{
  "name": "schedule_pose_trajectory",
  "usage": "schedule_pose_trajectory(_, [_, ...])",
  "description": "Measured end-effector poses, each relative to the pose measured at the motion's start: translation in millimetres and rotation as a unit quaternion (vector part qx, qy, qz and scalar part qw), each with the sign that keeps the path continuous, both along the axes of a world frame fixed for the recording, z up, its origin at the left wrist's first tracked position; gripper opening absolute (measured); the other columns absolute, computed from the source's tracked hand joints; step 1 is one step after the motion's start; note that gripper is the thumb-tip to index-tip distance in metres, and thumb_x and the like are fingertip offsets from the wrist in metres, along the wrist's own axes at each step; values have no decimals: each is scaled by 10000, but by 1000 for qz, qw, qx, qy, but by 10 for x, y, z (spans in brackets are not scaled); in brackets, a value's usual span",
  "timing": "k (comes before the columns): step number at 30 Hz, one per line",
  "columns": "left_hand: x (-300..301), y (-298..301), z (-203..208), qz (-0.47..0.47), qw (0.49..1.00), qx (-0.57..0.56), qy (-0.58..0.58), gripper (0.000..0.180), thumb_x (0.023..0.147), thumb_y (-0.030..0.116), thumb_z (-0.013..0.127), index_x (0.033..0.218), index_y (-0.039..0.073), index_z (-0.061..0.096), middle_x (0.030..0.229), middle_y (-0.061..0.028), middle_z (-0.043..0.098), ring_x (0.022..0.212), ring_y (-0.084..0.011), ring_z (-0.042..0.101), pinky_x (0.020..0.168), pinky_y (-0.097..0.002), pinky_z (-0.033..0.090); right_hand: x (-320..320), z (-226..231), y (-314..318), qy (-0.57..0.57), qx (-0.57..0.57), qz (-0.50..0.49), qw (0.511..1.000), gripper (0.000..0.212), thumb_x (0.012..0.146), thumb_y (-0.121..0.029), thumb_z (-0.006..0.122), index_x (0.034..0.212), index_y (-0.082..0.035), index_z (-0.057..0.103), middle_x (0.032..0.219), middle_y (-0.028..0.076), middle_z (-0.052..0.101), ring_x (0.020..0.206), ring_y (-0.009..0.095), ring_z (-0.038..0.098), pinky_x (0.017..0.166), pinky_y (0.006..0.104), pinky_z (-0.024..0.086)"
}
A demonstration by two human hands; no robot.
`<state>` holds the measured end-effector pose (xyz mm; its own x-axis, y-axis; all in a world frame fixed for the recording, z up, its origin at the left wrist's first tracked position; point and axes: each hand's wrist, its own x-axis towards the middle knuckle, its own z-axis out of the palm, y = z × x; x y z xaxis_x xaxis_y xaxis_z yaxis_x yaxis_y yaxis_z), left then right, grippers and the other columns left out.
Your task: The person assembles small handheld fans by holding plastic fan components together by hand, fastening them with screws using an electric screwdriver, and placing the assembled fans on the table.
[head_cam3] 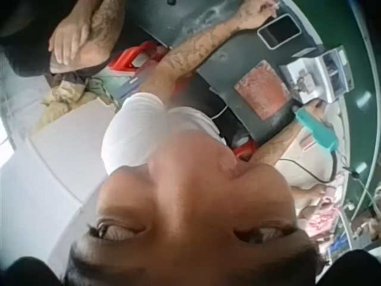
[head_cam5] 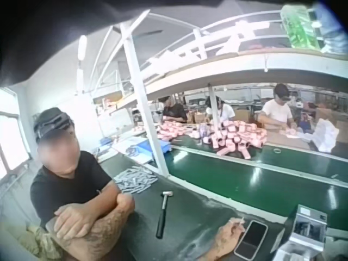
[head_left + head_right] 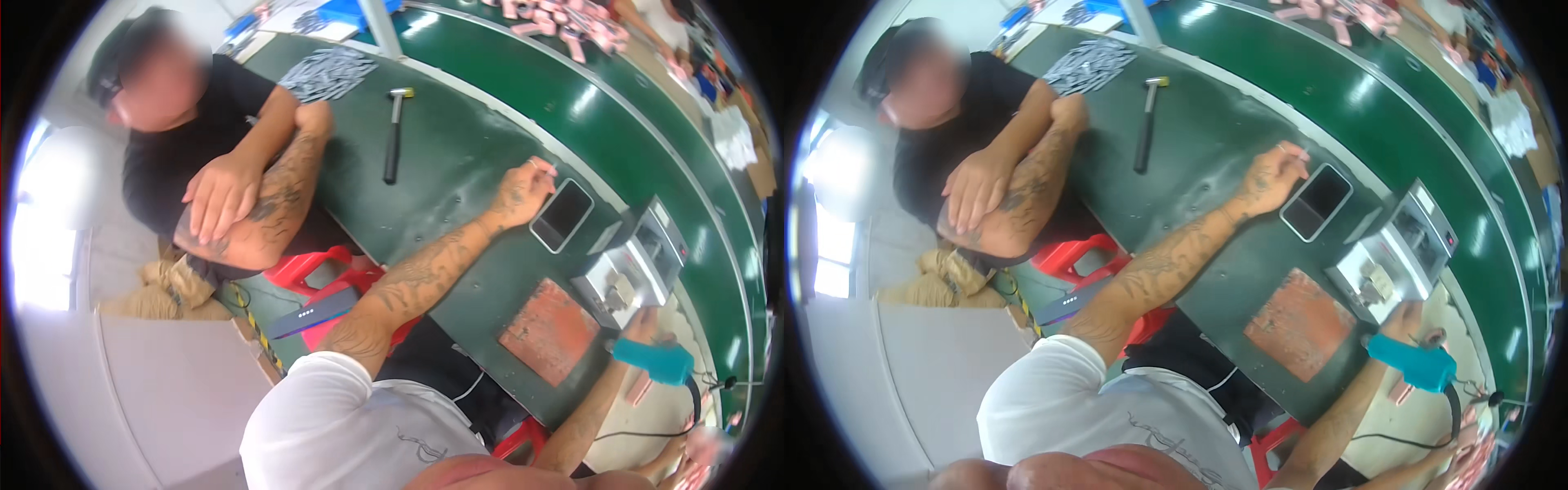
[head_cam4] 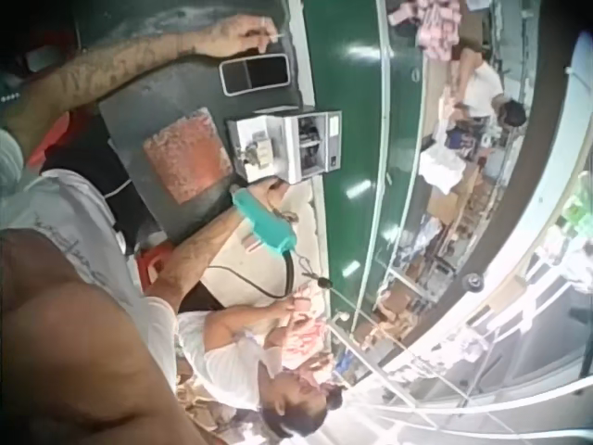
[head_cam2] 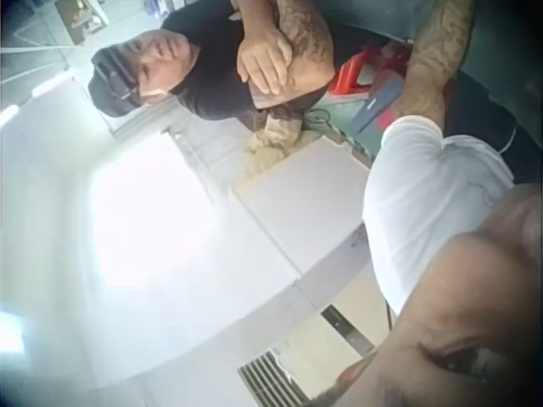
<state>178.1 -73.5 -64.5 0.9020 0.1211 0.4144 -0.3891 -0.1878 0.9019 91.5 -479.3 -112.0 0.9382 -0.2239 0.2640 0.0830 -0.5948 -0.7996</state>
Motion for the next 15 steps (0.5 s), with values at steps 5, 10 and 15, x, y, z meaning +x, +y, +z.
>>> schedule_pose_trajectory(5, [-129,90,156,17,994,-6,105,128,1028,132,558,1089,24,589,823,-99,752,758,-203,716,750,-335,549,65,-22,118,-29,3,31,999,439,1068,-177,466,1419,82,521,1330,260,641,1231,333,608,1062,379,431])
schedule_pose_trajectory(10, [-106,35,43,26,999,14,31,141,982,69,577,1117,42,607,801,-78,738,721,-180,702,710,-330,546,177,-489,-380,-96,92,72,988,451,1068,-178,453,1444,63,521,1352,272,638,1247,355,616,1062,405,441])
schedule_pose_trajectory(15, [-132,117,73,34,999,23,30,302,945,30,551,1246,42,573,900,-68,755,699,-141,649,679,-310,515,79,-25,97,-54,-30,30,998,433,1074,-180,448,1415,72,536,1282,266,675,1188,341,647,1010,381,465])
